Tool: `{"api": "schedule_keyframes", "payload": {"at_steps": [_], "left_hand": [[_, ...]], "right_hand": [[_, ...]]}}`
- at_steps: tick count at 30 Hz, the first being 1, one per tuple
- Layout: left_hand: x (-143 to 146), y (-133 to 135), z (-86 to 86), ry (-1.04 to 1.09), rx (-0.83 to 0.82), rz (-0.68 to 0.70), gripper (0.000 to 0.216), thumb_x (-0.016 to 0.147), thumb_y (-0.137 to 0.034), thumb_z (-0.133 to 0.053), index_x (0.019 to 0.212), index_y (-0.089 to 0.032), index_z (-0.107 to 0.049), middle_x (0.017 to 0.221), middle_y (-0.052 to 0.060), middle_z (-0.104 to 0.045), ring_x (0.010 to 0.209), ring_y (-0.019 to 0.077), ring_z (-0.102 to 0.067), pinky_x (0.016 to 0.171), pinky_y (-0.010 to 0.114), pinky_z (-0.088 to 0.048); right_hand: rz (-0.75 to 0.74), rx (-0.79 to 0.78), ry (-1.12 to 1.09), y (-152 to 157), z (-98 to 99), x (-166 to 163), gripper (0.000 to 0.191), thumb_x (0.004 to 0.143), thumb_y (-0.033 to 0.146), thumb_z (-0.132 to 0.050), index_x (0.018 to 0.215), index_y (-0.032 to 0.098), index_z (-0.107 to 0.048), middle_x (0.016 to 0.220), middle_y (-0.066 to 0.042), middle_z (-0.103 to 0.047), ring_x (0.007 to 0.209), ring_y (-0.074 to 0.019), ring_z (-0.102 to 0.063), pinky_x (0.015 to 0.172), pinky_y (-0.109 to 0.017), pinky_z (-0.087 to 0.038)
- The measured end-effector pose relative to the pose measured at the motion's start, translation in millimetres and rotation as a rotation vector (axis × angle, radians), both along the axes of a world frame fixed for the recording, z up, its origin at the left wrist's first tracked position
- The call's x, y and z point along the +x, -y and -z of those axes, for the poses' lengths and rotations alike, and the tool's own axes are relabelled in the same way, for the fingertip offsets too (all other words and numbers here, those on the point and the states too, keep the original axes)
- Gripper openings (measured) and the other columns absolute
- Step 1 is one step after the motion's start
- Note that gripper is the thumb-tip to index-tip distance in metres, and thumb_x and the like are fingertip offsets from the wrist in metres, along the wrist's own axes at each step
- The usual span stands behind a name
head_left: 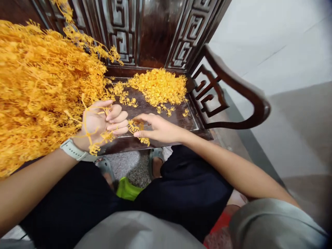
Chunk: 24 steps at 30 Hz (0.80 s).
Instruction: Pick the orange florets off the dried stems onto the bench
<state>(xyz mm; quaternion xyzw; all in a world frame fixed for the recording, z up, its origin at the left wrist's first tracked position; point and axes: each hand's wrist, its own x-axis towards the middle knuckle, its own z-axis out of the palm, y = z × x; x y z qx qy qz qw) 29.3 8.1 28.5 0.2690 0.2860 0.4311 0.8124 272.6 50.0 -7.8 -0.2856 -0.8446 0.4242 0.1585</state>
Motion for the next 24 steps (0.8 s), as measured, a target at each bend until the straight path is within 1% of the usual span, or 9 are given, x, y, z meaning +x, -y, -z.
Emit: {"api": "schedule_keyframes", "payload": {"at_steps": [2,5,8,11,13,15,18,20,24], "left_hand": [[-4,-2,-4.3,-0.034,0.044,-0.023,0.062,0.11,-0.041,-0.021,0.053,-0.018,-0.03,0.056,-0.002,-0.021,0.043,0.009,-0.022,0.044,0.024,-0.033],[-11,-7,-3.3,-0.188,0.105,-0.007,0.055,0.108,-0.045,-0.035,0.061,-0.019,-0.047,0.055,-0.005,-0.023,0.042,0.0081,-0.02,0.044,0.024,-0.031],[-15,-11,2.8,-0.536,0.147,-0.023,0.029,0.102,-0.044,-0.059,0.093,-0.019,-0.067,0.055,-0.009,-0.027,0.044,0.0083,-0.022,0.044,0.023,-0.024],[-14,-14,7.9,-0.892,0.294,-0.007,0.034,0.097,-0.045,-0.07,0.115,-0.017,-0.071,0.057,-0.008,-0.037,0.047,0.0093,-0.029,0.045,0.024,-0.023],[-14,-16,10.2,-1.043,0.447,0.09,0.036,0.095,-0.049,-0.073,0.113,-0.018,-0.074,0.06,-0.005,-0.048,0.05,0.0101,-0.038,0.048,0.024,-0.027],[-14,-17,12.5,-1.131,0.604,0.218,0.035,0.094,-0.053,-0.073,0.102,-0.019,-0.078,0.064,-0.002,-0.057,0.055,0.0114,-0.046,0.051,0.024,-0.031],[-15,-16,15.4,-1.208,0.739,0.341,0.038,0.096,-0.056,-0.071,0.087,-0.02,-0.077,0.063,-0.002,-0.058,0.056,0.0114,-0.047,0.052,0.024,-0.031],[-15,-13,15.5,-1.212,0.77,0.364,0.042,0.1,-0.056,-0.066,0.078,-0.02,-0.071,0.062,-0.003,-0.054,0.056,0.0111,-0.045,0.052,0.024,-0.032],[-11,-8,10.9,-1.15,0.793,0.298,0.052,0.107,-0.053,-0.055,0.066,-0.02,-0.049,0.062,-0.002,-0.044,0.058,0.0119,-0.041,0.053,0.025,-0.033]], "right_hand": [[-0.023,-0.046,-0.053,-5,-1.0,-5,0.032,0.102,0.044,-0.07,0.12,0.016,-0.071,0.105,-0.008,-0.076,0.095,-0.0221,-0.07,0.091,-0.037,-0.054],[0.002,-0.109,-0.104,-14,-4.0,-4,0.027,0.106,0.04,-0.065,0.103,0.015,-0.071,0.084,-0.002,-0.069,0.074,-0.0143,-0.059,0.073,-0.03,-0.047],[0.021,-0.035,-0.146,-24,-8.9,4,0.033,0.104,0.045,-0.071,0.093,0.015,-0.072,0.083,-0.002,-0.067,0.077,-0.0139,-0.056,0.077,-0.031,-0.045],[0.007,0.032,-0.173,-32,-14.1,13,0.039,0.1,0.05,-0.076,0.085,0.015,-0.072,0.087,-0.004,-0.069,0.084,-0.0152,-0.059,0.085,-0.031,-0.046],[-0.024,-0.048,-0.17,-35,-16.7,18,0.04,0.1,0.052,-0.075,0.088,0.015,-0.072,0.084,-0.003,-0.069,0.08,-0.0139,-0.058,0.08,-0.029,-0.046],[-0.057,-0.147,-0.171,-37,-17.8,22,0.04,0.1,0.053,-0.076,0.091,0.014,-0.073,0.078,-0.001,-0.066,0.072,-0.0116,-0.054,0.07,-0.026,-0.043],[-0.052,-0.221,-0.209,-39,-16.7,26,0.04,0.099,0.053,-0.077,0.092,0.014,-0.073,0.072,0.002,-0.061,0.066,-0.009,-0.048,0.062,-0.024,-0.037],[-0.016,-0.261,-0.239,-42,-14.2,28,0.041,0.099,0.053,-0.078,0.089,0.014,-0.071,0.07,0.003,-0.058,0.064,-0.008,-0.045,0.059,-0.024,-0.034],[0.128,-0.408,-0.329,-44,-7.6,27,0.047,0.095,0.06,-0.079,0.083,0.017,-0.064,0.063,0.005,-0.049,0.054,-0.0067,-0.036,0.051,-0.024,-0.027]]}}
